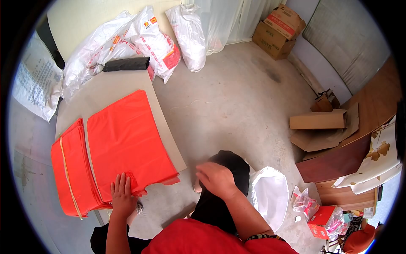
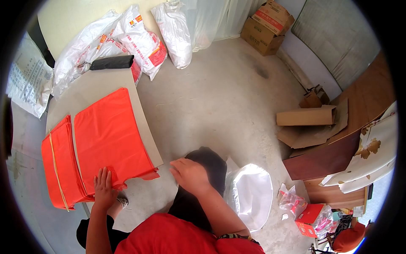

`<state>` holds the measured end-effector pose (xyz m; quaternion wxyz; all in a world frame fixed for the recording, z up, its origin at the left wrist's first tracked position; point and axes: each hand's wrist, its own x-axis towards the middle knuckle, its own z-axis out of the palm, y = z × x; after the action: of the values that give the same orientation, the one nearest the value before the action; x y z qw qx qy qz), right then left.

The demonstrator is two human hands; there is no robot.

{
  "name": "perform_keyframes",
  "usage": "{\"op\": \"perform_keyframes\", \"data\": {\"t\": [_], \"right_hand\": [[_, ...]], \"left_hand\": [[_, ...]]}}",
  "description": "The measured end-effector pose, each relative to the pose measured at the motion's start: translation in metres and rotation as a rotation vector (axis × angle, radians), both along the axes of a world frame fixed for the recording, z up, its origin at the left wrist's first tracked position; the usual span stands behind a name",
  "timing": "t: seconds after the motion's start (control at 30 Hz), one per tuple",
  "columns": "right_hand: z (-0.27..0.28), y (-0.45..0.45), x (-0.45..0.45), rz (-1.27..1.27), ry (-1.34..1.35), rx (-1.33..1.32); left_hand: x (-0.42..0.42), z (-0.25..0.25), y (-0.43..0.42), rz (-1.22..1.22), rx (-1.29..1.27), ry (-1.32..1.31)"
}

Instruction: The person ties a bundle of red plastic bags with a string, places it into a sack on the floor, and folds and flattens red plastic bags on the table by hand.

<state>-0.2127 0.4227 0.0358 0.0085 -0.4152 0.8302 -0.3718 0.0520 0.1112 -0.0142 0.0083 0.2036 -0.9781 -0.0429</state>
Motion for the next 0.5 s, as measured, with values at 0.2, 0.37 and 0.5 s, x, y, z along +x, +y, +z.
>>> {"op": "perform_keyframes", "data": {"t": [0.2,0.37,0.5], "right_hand": [[0.0024,0.0001,0.0003,-0.001,0.007,0.0],[0.0019,-0.0006,0.0005,-0.002,0.005,0.012],[0.0014,-0.0014,0.0005,-0.002,0.005,0.021]], "left_hand": [[-0.0005,0.0024,0.0013,0.003,0.013,-0.001],[-0.0007,0.0032,0.0013,0.001,0.009,-0.002],[-0.0011,0.0037,0.0015,0.007,0.01,-0.009]]}}
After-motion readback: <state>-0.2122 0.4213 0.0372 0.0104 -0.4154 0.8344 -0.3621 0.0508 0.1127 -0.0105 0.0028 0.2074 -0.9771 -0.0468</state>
